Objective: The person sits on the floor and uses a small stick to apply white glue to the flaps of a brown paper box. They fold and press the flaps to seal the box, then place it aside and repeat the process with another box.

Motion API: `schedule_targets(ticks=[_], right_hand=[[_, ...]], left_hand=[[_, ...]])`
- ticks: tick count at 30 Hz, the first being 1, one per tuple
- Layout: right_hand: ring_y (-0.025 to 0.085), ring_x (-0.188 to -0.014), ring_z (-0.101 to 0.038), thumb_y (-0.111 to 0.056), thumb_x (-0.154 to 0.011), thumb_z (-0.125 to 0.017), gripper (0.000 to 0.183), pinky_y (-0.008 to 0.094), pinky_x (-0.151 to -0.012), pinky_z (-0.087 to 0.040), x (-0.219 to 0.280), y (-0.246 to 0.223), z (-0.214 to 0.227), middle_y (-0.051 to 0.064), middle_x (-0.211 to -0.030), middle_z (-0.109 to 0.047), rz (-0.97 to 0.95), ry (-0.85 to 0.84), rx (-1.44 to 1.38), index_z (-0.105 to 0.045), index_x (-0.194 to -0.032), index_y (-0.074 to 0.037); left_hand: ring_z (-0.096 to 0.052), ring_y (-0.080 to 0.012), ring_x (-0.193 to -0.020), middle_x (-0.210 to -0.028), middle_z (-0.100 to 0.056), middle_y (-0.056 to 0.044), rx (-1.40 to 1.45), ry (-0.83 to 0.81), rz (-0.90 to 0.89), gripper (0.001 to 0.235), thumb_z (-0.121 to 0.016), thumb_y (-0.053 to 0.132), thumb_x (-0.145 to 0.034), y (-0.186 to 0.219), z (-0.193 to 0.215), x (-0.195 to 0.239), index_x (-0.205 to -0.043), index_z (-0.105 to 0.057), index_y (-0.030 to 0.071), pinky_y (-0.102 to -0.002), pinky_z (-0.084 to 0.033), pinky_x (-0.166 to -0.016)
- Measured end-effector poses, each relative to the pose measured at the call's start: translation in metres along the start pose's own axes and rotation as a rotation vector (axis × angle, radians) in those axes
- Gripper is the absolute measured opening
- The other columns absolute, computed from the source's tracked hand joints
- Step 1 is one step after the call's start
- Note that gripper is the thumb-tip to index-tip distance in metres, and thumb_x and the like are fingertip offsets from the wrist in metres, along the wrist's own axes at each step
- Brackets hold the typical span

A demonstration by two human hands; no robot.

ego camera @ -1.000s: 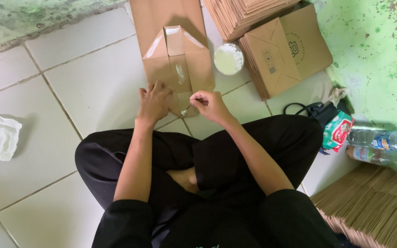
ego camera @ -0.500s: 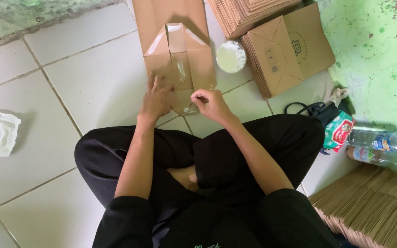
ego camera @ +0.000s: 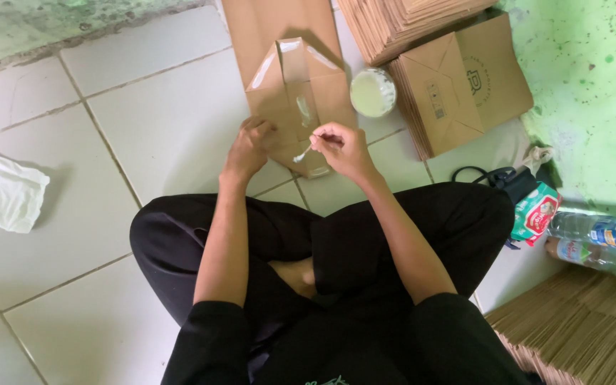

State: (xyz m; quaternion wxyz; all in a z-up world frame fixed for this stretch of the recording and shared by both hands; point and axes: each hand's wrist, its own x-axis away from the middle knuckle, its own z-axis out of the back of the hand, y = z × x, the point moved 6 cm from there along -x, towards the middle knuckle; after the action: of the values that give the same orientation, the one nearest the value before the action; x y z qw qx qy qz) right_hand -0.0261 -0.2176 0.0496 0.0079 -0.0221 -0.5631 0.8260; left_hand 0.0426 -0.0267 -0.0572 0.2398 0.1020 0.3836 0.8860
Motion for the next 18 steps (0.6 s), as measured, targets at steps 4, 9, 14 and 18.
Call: schedule_targets(ticks=[4, 9, 14, 18], right_hand=[[0.022, -0.081, -0.075, -0.010, -0.096, -0.073, 0.015, 0.033, -0.079, -0.063, -0.015, 0.014, -0.022, 0.018, -0.091, -0.075, -0.027, -0.021, -0.087, -0.070, -0.104, 0.001], [0.026, -0.080, -0.076, -0.009, -0.094, -0.076, 0.019, 0.034, -0.074, -0.065, -0.024, 0.032, -0.038, 0.025, -0.091, -0.073, -0.078, 0.025, -0.208, -0.069, -0.104, 0.006], [0.024, -0.077, -0.076, -0.008, -0.092, -0.080, 0.018, 0.032, -0.070, -0.064, -0.033, 0.062, -0.049, 0.024, -0.089, -0.073, -0.107, 0.070, -0.192, -0.071, -0.102, 0.005], [0.021, -0.069, -0.074, -0.006, -0.089, -0.079, 0.012, 0.029, -0.062, -0.062, -0.035, 0.057, -0.049, 0.022, -0.081, -0.072, -0.095, 0.100, -0.081, -0.074, -0.095, 0.002]], left_hand=[[-0.062, -0.0438, -0.118, -0.108, -0.068, -0.012, -0.031, 0.066, -0.046, 0.052, -0.053, -0.024, -0.076, -0.010, -0.002, -0.003, -0.113, -0.072, 0.008, -0.039, -0.061, -0.088], [-0.064, -0.0380, -0.116, -0.104, -0.072, -0.011, -0.003, 0.089, -0.043, 0.048, -0.049, -0.020, -0.080, -0.011, 0.002, -0.002, -0.109, -0.074, 0.009, -0.034, -0.062, -0.083], [-0.064, -0.0361, -0.117, -0.102, -0.073, -0.011, 0.033, 0.119, -0.001, 0.046, -0.051, -0.019, -0.081, -0.015, -0.005, -0.004, -0.110, -0.074, 0.008, -0.034, -0.061, -0.086], [-0.064, -0.0360, -0.115, -0.101, -0.073, -0.012, 0.048, 0.124, 0.014, 0.040, -0.053, -0.018, -0.084, -0.006, 0.004, -0.003, -0.107, -0.075, 0.007, -0.034, -0.060, -0.086]])
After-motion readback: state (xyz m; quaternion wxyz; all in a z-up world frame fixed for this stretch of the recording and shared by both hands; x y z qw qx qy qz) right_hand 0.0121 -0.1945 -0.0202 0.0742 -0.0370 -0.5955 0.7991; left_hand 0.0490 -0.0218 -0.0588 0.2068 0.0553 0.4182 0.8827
